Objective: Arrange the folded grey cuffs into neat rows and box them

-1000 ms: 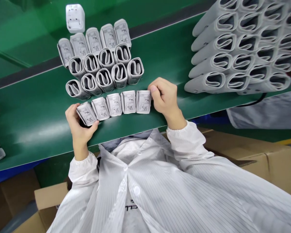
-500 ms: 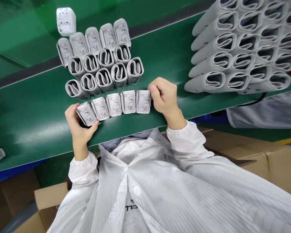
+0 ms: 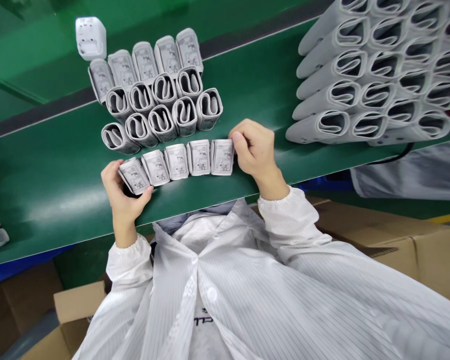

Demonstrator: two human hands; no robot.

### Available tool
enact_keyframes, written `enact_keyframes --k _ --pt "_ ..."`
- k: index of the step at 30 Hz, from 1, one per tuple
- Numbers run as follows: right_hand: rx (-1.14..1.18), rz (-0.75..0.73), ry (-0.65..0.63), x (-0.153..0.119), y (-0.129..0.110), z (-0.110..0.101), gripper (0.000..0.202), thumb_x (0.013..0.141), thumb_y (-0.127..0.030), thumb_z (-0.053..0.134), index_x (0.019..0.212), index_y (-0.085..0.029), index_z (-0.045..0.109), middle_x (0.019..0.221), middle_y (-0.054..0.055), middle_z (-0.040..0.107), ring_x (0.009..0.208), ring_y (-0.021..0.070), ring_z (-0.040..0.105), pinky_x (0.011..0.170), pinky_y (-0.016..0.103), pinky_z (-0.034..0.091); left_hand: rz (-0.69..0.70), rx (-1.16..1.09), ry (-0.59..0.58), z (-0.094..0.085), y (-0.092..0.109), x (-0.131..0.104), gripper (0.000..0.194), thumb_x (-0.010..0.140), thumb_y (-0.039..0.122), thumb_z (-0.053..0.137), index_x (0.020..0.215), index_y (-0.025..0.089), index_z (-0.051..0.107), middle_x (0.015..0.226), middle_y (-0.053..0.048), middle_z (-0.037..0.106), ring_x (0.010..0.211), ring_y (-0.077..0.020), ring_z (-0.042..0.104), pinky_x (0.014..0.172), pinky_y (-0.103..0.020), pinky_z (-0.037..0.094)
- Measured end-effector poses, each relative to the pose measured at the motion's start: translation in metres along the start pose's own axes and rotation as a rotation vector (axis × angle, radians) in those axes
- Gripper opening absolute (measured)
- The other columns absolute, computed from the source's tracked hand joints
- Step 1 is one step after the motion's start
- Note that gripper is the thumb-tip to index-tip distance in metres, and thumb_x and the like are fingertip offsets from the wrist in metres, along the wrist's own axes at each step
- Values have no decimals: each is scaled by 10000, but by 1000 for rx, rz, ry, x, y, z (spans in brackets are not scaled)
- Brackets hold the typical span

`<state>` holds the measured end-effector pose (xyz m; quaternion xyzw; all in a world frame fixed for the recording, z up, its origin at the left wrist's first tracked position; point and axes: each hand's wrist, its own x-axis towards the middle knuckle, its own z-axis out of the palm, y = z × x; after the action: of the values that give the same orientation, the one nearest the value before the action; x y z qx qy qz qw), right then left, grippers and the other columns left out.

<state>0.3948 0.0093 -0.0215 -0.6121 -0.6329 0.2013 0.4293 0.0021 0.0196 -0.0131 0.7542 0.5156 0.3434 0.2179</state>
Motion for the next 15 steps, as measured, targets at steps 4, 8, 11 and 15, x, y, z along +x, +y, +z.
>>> enact_keyframes --k 4,8,11,15 --pt "19 -30 0 1 -1 -1 497 1157 -664 451 837 -305 572 852 75 661 823 286 659 830 513 579 7 41 28 -3 4 0 1008 868 750 849 1646 275 419 1625 -201 494 1573 -419 547 1196 -561 563" --pt "26 -65 -8 2 -2 -1 449 1177 -587 440 848 -300 543 838 58 642 803 268 634 786 476 529 161 26 193 -25 18 -51 630 937 582 831 1446 274 624 1209 -105 715 1050 -287 761 891 -457 627" --pt "43 -93 -20 3 -3 1 398 1171 -526 465 858 -292 542 828 43 634 782 251 616 753 449 505 139 -98 -152 -45 27 -125 191 1033 453 691 1008 264 689 697 14 608 606 -189 646 623 -345 542" --pt "71 -128 -1 5 -3 5 322 1142 -450 525 865 -287 555 810 24 622 735 229 598 704 418 478 -504 136 -647 -55 31 -214 195 1029 357 578 950 238 710 793 -38 712 739 -222 722 748 -362 601"
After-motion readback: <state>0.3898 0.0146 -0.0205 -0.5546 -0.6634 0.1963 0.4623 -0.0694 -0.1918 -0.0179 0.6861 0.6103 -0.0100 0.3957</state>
